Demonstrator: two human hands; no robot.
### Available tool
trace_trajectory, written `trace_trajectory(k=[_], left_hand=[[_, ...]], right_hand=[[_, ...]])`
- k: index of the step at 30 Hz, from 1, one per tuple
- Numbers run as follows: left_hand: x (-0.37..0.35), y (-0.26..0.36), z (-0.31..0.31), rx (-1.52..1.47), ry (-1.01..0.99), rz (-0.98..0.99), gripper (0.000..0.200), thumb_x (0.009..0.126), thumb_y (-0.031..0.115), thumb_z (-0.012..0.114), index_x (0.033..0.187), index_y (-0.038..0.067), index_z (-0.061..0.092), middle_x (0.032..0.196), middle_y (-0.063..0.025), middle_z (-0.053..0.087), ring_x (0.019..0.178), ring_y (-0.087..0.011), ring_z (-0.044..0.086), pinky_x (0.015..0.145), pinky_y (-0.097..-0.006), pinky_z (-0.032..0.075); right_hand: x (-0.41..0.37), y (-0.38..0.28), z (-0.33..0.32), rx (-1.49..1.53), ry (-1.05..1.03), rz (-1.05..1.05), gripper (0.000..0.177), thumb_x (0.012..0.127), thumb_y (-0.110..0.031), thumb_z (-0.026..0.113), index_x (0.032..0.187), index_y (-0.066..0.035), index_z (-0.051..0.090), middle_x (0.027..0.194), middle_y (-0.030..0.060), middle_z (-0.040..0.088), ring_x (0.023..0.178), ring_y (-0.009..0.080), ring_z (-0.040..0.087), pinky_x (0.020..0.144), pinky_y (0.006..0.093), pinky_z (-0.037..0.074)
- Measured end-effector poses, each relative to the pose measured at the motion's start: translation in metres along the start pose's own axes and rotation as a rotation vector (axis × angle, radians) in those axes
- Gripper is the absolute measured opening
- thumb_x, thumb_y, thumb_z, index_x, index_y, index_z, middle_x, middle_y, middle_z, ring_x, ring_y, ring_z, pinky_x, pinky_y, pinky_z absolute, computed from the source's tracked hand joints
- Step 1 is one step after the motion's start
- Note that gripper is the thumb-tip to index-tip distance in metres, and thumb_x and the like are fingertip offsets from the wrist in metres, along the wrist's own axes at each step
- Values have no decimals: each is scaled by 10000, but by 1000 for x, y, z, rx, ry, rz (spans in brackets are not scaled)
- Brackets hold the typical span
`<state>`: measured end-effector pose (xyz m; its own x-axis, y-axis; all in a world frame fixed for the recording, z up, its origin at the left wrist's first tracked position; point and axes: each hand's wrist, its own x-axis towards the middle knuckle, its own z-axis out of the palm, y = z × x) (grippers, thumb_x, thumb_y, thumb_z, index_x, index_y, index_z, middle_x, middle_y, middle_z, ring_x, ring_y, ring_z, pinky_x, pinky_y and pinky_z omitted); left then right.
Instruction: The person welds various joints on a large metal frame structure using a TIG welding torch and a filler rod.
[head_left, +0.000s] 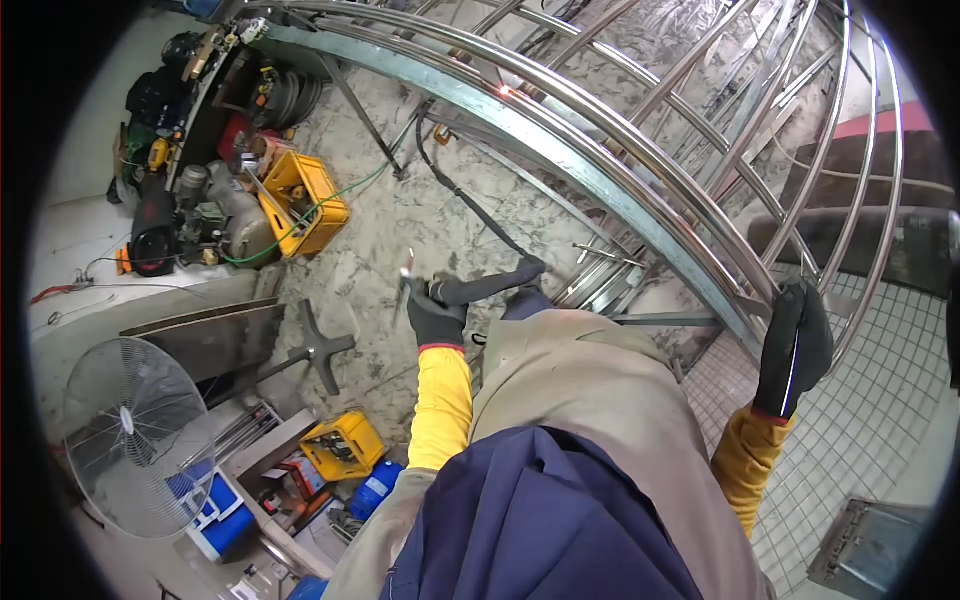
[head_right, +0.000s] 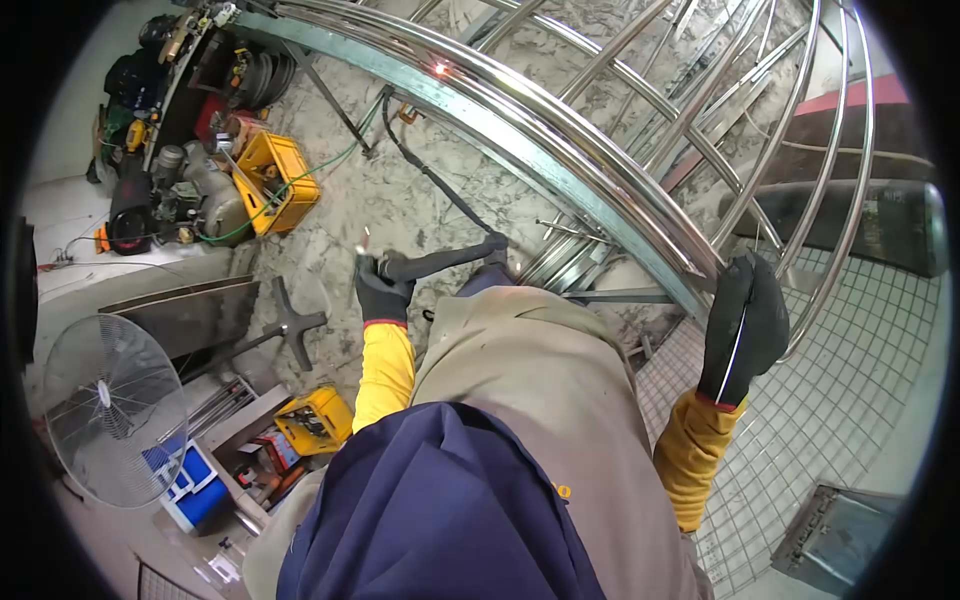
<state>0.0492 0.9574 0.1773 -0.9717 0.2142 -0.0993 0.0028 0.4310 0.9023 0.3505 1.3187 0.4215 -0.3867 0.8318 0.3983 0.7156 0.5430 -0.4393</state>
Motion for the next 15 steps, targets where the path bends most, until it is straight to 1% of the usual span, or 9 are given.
trace_trajectory(k=[3, 4, 5, 7, 8, 10, 11, 13, 15], left_hand=[[-35, -37, 2, 166, -72, -87, 633, 921, 23, 650, 1525, -28, 467, 859, -5, 681, 745, -119, 651, 737, -265, 551], [-47, -11, 10, 22, -5, -202, 562, 933, 35, 625, 1484, -22, 525, 830, -6, 653, 757, -116, 637, 763, -285, 560], [-53, -38, 11, 5, -56, -109, 371, 960, 52, 573, 1327, 7, 607, 805, -34, 618, 772, -121, 620, 748, -295, 554], [-59, -40, 21, -142, -165, -35, 184, 994, 107, 604, 1169, 48, 606, 826, -63, 602, 770, -162, 617, 709, -317, 559], [-59, -41, 28, -161, -170, -53, 184, 994, 107, 604, 1169, 48, 606, 826, -63, 602, 770, -162, 617, 709, -317, 559], [-53, -14, 37, -1388, -6, -826, 172, 1060, 227, 604, 1108, 63, 626, 1006, -118, 700, 793, -264, 695, 726, -394, 593], [-47, -9, 38, -1402, -5, -847, 172, 1060, 227, 604, 1108, 63, 626, 1006, -118, 700, 793, -264, 695, 726, -394, 593], [-28, 6, 35, -951, -22, -735, 207, 1080, 281, 620, 1124, 79, 620, 1035, -132, 675, 782, -242, 690, 690, -379, 595], [-15, 22, 35, -840, 4, -721, 280, 1062, 333, 652, 1137, 68, 604, 942, -105, 661, 723, -188, 669, 624, -330, 573]], right_hand=[[0, 4, -3, 1, -55, 45, 211, 1049, -173, 637, 1082, -9, 766, 873, 114, 758, 773, 178, 714, 714, 322, 555], [-1, 4, -3, 21, -61, 55, 216, 1053, -173, 628, 1070, -7, 765, 864, 108, 754, 771, 171, 707, 711, 318, 550], [-2, 3, -4, 39, -68, 67, 222, 1057, -174, 619, 1058, -5, 763, 854, 101, 750, 769, 164, 699, 709, 314, 545], [-1, 1, -3, -38, -91, 22, 290, 1084, -220, 578, 1043, 1, 760, 854, 87, 748, 767, 164, 688, 714, 316, 540], [-3, 1, 1, -50, -34, 1, 331, 1098, -247, 553, 1041, 6, 760, 863, 92, 753, 775, 172, 695, 721, 324, 546], [-7, 12, 2, -86, 9, 16, 417, 1123, -296, 501, 1030, 19, 758, 885, 110, 765, 806, 188, 712, 755, 341, 560], [-7, 17, 2, -107, 4, 4, 417, 1123, -296, 501, 1030, 19, 758, 885, 110, 765, 806, 188, 712, 755, 341, 560], [-7, 22, -1, -78, -19, 39, 410, 1121, -291, 507, 1037, 26, 753, 892, 118, 768, 825, 194, 722, 777, 346, 565], [-9, 24, -3, -113, -36, 26, 419, 1125, -290, 482, 1054, 29, 744, 903, 116, 769, 836, 196, 721, 793, 350, 564]])
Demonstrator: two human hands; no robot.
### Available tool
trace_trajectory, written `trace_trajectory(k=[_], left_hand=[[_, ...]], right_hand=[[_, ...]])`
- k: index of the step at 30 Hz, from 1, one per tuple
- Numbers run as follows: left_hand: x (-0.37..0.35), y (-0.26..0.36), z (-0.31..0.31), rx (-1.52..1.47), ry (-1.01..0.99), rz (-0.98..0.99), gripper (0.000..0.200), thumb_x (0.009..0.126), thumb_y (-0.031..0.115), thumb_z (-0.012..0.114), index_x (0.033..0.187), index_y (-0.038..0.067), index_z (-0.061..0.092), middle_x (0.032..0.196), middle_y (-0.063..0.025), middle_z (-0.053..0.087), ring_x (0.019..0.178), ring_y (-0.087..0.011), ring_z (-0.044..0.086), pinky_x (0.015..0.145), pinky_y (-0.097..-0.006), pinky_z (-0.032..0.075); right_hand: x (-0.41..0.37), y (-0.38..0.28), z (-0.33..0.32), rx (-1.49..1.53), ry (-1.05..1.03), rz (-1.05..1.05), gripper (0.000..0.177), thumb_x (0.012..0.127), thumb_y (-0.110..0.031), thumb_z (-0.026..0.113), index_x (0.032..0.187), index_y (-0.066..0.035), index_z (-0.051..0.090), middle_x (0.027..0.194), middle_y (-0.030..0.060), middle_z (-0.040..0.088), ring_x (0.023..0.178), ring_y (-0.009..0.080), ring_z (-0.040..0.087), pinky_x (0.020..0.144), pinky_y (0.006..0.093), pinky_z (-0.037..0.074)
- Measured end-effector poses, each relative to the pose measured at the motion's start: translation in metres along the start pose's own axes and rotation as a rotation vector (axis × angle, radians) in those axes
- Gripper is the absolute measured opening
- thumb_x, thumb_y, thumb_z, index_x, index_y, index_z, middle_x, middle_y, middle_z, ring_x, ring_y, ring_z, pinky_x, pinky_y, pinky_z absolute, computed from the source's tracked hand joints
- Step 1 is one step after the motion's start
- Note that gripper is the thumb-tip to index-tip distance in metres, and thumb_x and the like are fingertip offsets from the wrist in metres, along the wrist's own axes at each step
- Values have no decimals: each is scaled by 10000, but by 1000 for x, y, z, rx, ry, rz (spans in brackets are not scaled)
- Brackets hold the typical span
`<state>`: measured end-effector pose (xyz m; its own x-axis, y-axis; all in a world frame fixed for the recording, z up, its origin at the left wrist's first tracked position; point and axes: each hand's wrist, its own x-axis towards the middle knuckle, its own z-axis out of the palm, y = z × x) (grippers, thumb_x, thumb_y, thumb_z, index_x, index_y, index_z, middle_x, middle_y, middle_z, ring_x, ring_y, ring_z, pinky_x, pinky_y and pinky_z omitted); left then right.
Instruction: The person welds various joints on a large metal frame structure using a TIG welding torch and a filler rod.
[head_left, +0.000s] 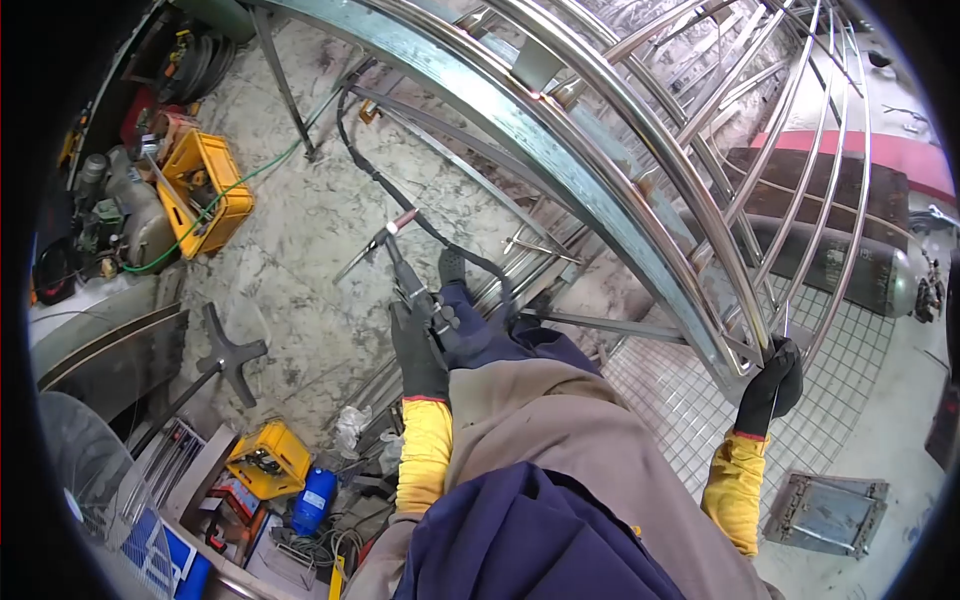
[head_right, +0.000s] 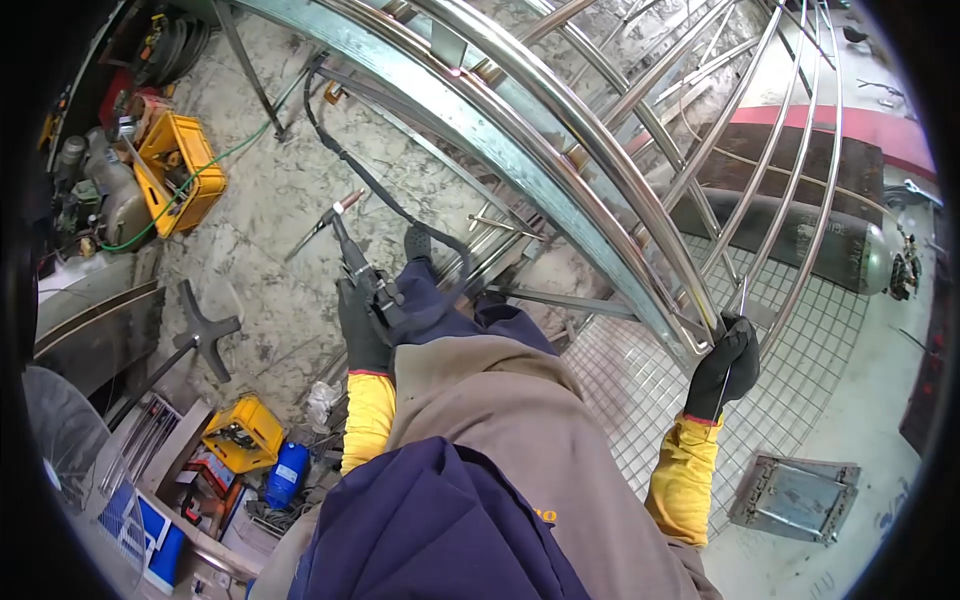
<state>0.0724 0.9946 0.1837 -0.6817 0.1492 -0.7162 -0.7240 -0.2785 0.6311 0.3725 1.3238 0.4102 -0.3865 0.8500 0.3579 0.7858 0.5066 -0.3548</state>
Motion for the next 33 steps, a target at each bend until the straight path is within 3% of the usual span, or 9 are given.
trace_trajectory(k=[2, 6, 16, 20, 22, 23, 27, 29, 33], left_hand=[[9, 10, -4, -31, -113, -64, 444, 1073, 515, 576, 1077, 72, 607, 764, -74, 633, 595, -180, 620, 533, -302, 518], [8, 44, 2, -168, -294, -108, 451, 1079, 481, 574, 1145, 35, 608, 827, -78, 654, 595, -150, 628, 489, -279, 512], [6, 103, 9, 12, -337, -26, 398, 1115, 385, 531, 1220, 7, 601, 817, -80, 663, 578, -147, 624, 530, -270, 519], [14, 99, -7, -159, -310, -114, 371, 1118, 297, 541, 1311, -19, 570, 976, -111, 691, 769, -158, 697, 667, -271, 579], [17, 95, -14, 124, -277, 62, 303, 1131, 213, 513, 1303, -30, 571, 1083, -118, 677, 891, -155, 705, 773, -277, 592], [28, 80, -24, 362, -220, 205, 431, 1127, 412, 510, 1344, 46, 577, 804, -73, 642, 563, -153, 592, 493, -295, 486], [26, 91, -22, 269, -304, 147, 441, 1124, 409, 514, 1361, 42, 574, 811, -62, 645, 570, -142, 592, 496, -286, 485], [17, 104, -4, -3, -199, -45, 452, 1122, 404, 517, 1374, 33, 573, 811, -47, 645, 573, -130, 587, 499, -279, 477], [23, 108, -8, 120, -280, 0, 476, 1108, 425, 534, 1368, 29, 583, 840, -45, 660, 585, -124, 587, 514, -273, 468]], right_hand=[[-1, 6, -1, -9, -12, 27, 471, 1131, -330, 438, 1068, 30, 736, 913, 113, 764, 846, 201, 719, 798, 356, 563], [-2, 11, 0, 73, -20, 29, 530, 1128, -382, 402, 1066, 25, 734, 920, 109, 757, 848, 207, 716, 798, 358, 558], [-6, 28, -3, 43, -21, 113, 542, 1127, -405, 411, 1075, 28, 733, 940, 111, 748, 847, 200, 706, 781, 354, 562], [-6, 48, -9, -4, 17, 116, 545, 1134, -425, 442, 1129, 44, 720, 973, 118, 745, 862, 194, 696, 783, 349, 557], [-5, 58, -12, 14, -36, 88, 551, 1134, -437, 460, 1146, 50, 718, 1008, 127, 742, 900, 192, 690, 794, 348, 551], [-6, 61, -12, 13, -38, 85, 551, 1134, -437, 460, 1146, 50, 718, 1008, 127, 742, 900, 192, 690, 794, 348, 551], [-6, 67, -10, 80, -5, 134, 577, 1137, -455, 454, 1153, 59, 716, 1033, 126, 731, 938, 200, 678, 822, 357, 547], [-6, 66, -6, 23, 34, 21, 601, 1140, -468, 411, 1119, 50, 715, 986, 106, 720, 912, 205, 665, 835, 365, 533], [-1, 26, -2, -58, 23, 33, 536, 1111, -411, 415, 992, 23, 706, 905, 79, 712, 874, 181, 650, 835, 353, 510]])
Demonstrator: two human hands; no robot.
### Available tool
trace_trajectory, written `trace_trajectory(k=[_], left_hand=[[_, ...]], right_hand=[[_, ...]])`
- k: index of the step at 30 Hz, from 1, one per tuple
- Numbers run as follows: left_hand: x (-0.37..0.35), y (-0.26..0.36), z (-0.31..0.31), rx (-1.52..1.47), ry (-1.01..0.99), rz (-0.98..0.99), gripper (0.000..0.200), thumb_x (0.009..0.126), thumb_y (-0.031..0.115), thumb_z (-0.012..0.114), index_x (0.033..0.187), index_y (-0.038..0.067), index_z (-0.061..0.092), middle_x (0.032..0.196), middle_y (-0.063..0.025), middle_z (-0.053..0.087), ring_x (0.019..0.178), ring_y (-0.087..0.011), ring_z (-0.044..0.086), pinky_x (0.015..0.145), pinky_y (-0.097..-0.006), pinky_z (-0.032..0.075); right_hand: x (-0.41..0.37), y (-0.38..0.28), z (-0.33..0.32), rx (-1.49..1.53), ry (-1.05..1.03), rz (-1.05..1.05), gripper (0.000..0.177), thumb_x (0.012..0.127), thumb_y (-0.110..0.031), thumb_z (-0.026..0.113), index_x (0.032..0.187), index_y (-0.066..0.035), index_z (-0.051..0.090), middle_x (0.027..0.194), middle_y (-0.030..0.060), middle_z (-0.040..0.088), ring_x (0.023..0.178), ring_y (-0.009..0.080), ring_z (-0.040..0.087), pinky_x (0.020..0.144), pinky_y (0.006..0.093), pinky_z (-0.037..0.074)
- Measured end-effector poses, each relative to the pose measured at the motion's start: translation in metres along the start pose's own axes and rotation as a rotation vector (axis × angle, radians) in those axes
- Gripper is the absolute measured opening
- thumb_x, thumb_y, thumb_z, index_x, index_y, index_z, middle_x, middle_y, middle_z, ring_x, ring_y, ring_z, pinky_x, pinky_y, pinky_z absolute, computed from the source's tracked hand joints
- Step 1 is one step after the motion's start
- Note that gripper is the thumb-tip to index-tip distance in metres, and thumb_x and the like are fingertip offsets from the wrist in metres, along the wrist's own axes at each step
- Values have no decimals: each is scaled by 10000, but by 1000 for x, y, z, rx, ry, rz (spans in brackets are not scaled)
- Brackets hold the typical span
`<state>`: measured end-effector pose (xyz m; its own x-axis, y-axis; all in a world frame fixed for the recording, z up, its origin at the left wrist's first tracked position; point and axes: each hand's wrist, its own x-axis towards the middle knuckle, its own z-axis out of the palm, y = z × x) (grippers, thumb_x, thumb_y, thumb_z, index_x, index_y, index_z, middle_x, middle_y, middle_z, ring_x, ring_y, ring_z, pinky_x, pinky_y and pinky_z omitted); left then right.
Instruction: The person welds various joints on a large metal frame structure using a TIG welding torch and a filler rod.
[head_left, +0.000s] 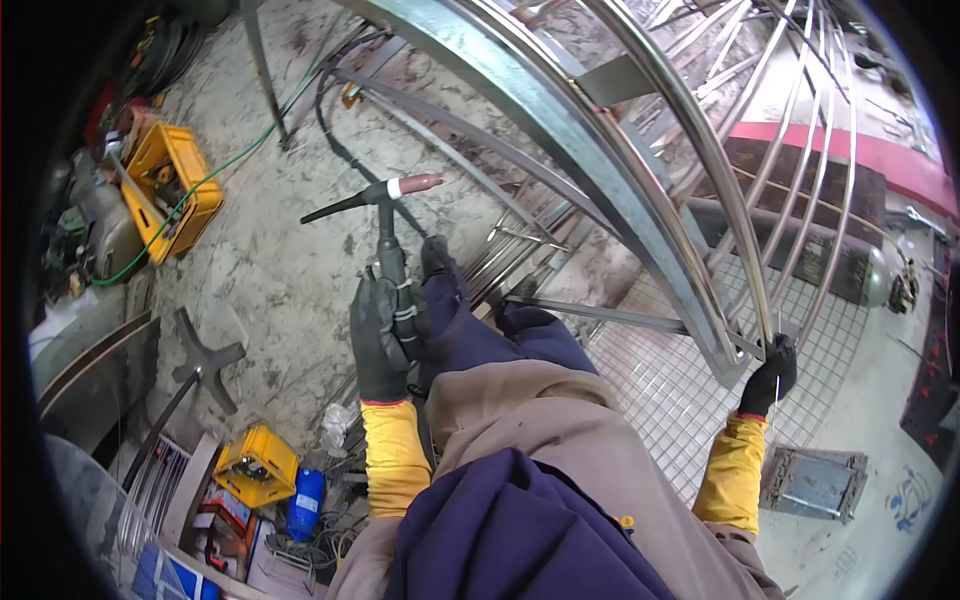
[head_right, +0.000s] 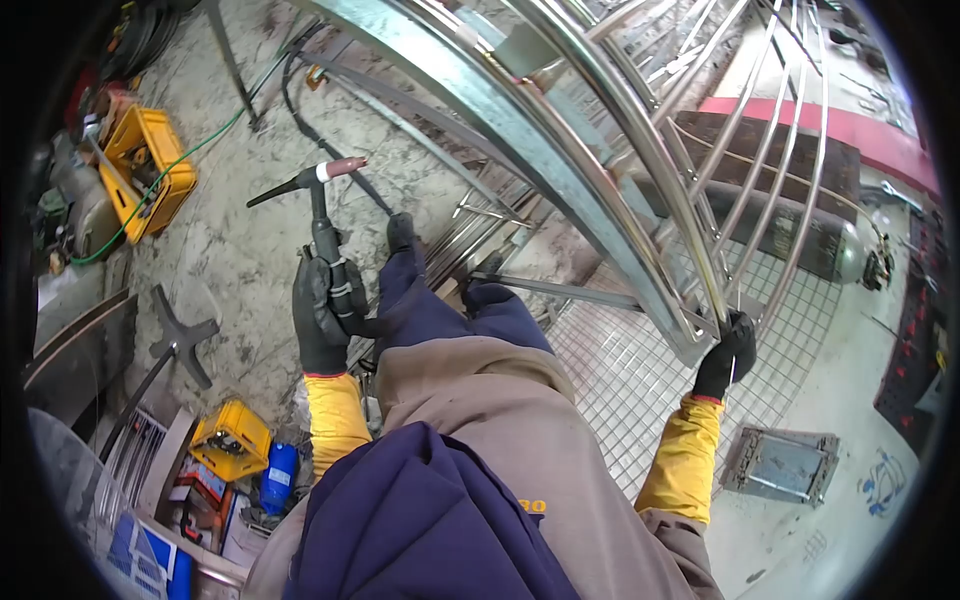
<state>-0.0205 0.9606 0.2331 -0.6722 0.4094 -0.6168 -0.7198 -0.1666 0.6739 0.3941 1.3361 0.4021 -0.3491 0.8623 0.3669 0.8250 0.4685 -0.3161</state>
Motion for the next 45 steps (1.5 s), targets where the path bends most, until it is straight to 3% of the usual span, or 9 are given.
trace_trajectory(k=[13, 21, 25, 26, 28, 35, 39, 42, 45], left_hand=[[22, -6, -34, 310, -129, 61, 330, 1104, 293, 534, 1263, 20, 629, 1045, -79, 696, 847, -158, 697, 716, -285, 554], [12, 38, 4, -3, -153, -74, 418, 1114, 317, 538, 1428, 41, 556, 839, -21, 600, 623, -104, 578, 518, -264, 484], [14, 21, -14, -338, -242, -131, 489, 1142, 382, 457, 1482, 49, 571, 1065, -31, 727, 901, -138, 694, 808, -290, 581], [33, 1, -42, -685, -756, -207, 429, 1150, 314, 441, 1443, 40, 593, 1194, -58, 735, 1111, -161, 667, 985, -301, 541], [-1, 44, -18, 425, -340, 65, 353, 1052, 207, 626, 1384, 95, 587, 1144, -60, 715, 893, -111, 678, 814, -293, 573], [-53, 80, 21, 99, -327, 113, 306, 986, 210, 719, 1201, 62, 560, 947, -21, 618, 711, -79, 583, 614, -257, 510], [-54, 87, 29, 195, -332, 155, 311, 988, 207, 723, 1206, 50, 565, 916, -18, 608, 664, -78, 577, 569, -255, 498], [-59, 100, 45, 147, -304, 91, 227, 1020, 149, 676, 1183, 54, 551, 803, -1, 539, 556, -76, 532, 455, -258, 424], [-54, 109, 55, 77, -464, -47, 260, 1011, 165, 668, 1227, 52, 579, 738, -7, 556, 583, -85, 538, 495, -253, 420]], right_hand=[[-2, -8, 1, -4, 24, 26, 556, 1119, -433, 436, 1028, 31, 727, 937, 93, 750, 895, 181, 681, 848, 352, 533], [-4, 34, 4, 21, 32, -8, 388, 1062, -268, 506, 1036, 32, 750, 1019, 123, 756, 958, 254, 693, 912, 382, 534], [-19, 108, 10, 292, 76, 139, 331, 1056, -114, 504, 1249, 68, 702, 1296, 174, 711, 1231, 285, 661, 1093, 411, 510], [-16, 100, 15, 240, 91, 148, 346, 1079, -109, 493, 1313, 75, 671, 1300, 189, 710, 1211, 285, 674, 1077, 410, 538], [5, 230, 33, -87, -14, -169, 401, 1082, -149, 547, 1410, 73, 608, 1265, 210, 725, 1147, 288, 713, 1000, 399, 588], [39, -243, 110, 516, 1, -441, 375, 1050, -162, 583, 1328, 78, 655, 1230, 226, 734, 1113, 281, 728, 938, 389, 613], [41, -310, 84, 654, 133, -415, 361, 1028, -172, 606, 1273, 81, 687, 1207, 238, 739, 1090, 277, 738, 897, 382, 630], [66, -207, 118, 636, 286, -354, 353, 1012, -178, 624, 1232, 84, 710, 1189, 246, 743, 1074, 274, 746, 867, 377, 642], [-18, 149, 102, 402, 498, -226, 346, 996, -185, 642, 1191, 86, 734, 1171, 254, 747, 1057, 271, 754, 836, 372, 655]])
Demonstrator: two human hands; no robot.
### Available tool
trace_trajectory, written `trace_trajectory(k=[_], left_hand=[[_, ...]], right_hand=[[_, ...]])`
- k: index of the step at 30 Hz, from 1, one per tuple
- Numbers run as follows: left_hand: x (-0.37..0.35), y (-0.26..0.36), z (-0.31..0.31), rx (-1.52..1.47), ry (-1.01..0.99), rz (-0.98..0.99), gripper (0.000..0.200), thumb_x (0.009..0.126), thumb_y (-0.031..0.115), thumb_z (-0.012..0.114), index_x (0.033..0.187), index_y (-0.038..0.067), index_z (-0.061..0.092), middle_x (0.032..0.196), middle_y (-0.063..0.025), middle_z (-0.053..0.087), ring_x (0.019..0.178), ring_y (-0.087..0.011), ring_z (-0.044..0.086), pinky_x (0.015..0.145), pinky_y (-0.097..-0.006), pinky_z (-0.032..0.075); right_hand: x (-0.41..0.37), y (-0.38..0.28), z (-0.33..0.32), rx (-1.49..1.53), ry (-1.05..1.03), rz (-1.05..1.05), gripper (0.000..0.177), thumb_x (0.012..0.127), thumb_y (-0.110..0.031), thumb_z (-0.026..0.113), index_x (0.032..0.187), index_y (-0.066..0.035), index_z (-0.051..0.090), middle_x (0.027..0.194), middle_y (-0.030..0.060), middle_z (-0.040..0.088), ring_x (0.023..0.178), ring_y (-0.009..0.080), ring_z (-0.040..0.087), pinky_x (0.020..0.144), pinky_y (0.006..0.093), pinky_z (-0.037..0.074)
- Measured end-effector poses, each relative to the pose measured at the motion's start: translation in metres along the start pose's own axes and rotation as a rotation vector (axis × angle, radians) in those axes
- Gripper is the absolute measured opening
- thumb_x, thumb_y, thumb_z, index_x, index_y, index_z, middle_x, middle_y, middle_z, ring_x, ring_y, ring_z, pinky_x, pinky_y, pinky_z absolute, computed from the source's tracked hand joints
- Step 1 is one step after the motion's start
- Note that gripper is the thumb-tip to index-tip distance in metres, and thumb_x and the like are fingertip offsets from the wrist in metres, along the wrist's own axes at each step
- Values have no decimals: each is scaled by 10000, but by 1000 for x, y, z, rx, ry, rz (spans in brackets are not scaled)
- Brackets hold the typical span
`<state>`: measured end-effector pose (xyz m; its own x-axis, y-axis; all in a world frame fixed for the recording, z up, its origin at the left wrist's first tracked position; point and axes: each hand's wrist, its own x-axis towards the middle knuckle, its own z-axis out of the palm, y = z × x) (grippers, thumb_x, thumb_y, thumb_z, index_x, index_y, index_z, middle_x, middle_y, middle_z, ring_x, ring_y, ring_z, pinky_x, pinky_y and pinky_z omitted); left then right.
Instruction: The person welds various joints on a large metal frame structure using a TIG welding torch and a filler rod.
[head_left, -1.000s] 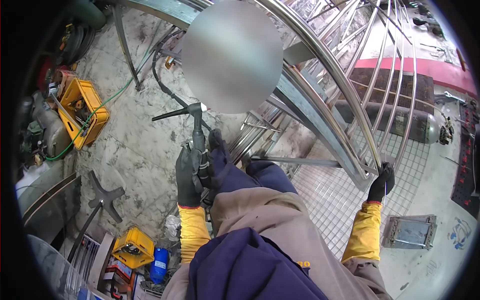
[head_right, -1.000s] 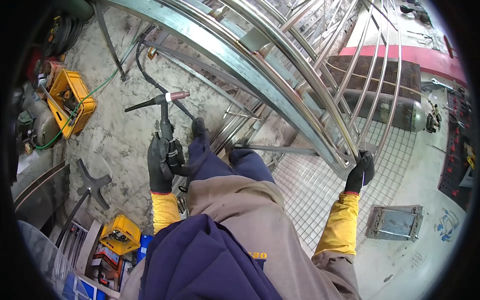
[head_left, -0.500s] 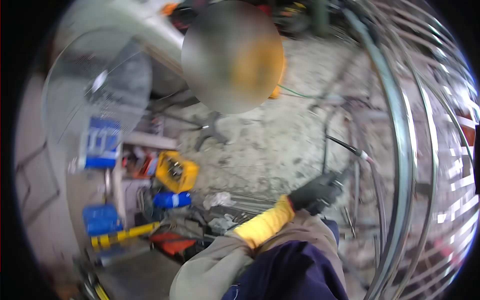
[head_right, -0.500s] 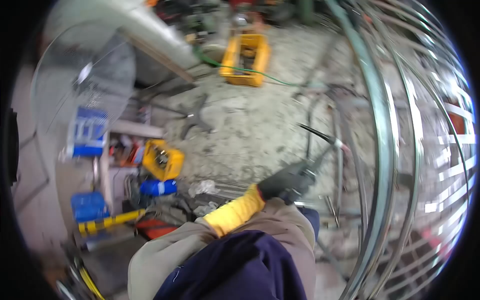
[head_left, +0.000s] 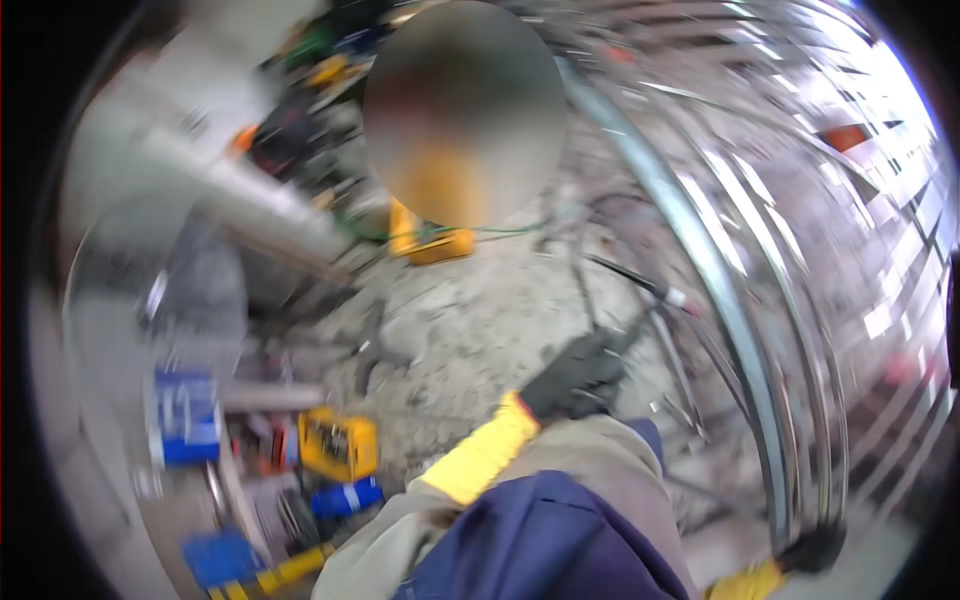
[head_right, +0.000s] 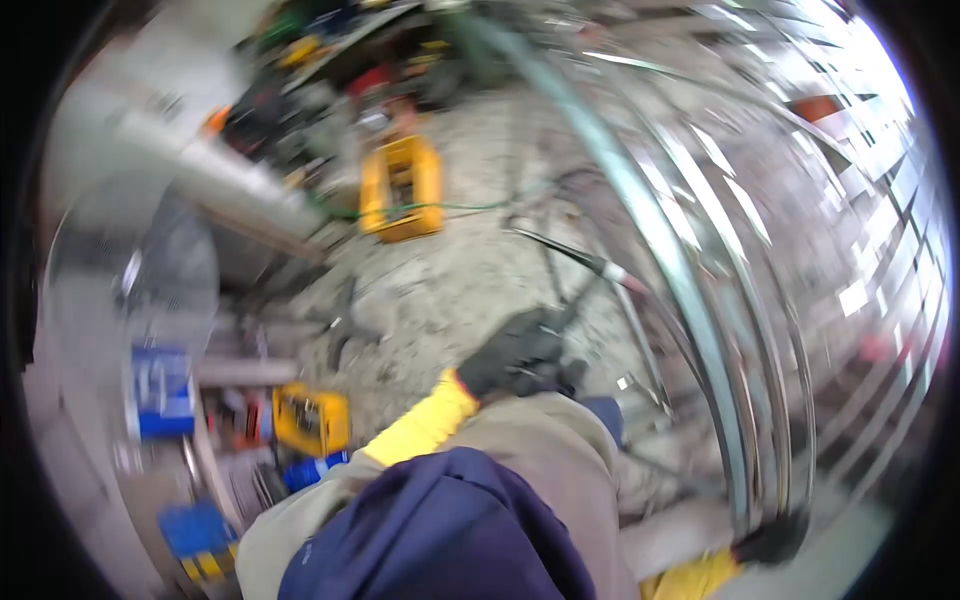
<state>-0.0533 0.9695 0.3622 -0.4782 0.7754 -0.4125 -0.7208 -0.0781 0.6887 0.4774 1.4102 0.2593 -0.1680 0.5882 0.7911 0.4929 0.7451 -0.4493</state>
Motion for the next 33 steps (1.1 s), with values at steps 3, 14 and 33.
trace_trajectory(k=[3, 14, 33], left_hand=[[28, -8, -5, 278, -65, 12, 579, 980, 232, 710, 1465, -12, 506, 866, -55, 656, 671, -129, 650, 602, -270, 528], [133, 101, 92, 571, -214, 538, 400, 1102, 393, 530, 1070, 16, 659, 814, -74, 659, 699, -162, 648, 623, -318, 540], [307, 169, 120, 718, -209, 744, 365, 793, 233, 769, 1019, -31, 655, 762, -124, 691, 566, -207, 677, 530, -373, 551]], right_hand=[[27, -82, -1, -441, -15, -312, 194, 910, -104, 765, 1092, -44, 798, 1096, 116, 801, 997, 304, 753, 936, 419, 569], [60, -163, 8, -554, -274, 36, 246, 1031, -219, 625, 1121, -36, 761, 1054, 152, 773, 975, 341, 734, 907, 431, 560], [-132, -376, 69, -113, -195, 268, 317, 1091, -145, 550, 1300, 51, 685, 1272, 200, 724, 1234, 340, 665, 1101, 436, 487]])
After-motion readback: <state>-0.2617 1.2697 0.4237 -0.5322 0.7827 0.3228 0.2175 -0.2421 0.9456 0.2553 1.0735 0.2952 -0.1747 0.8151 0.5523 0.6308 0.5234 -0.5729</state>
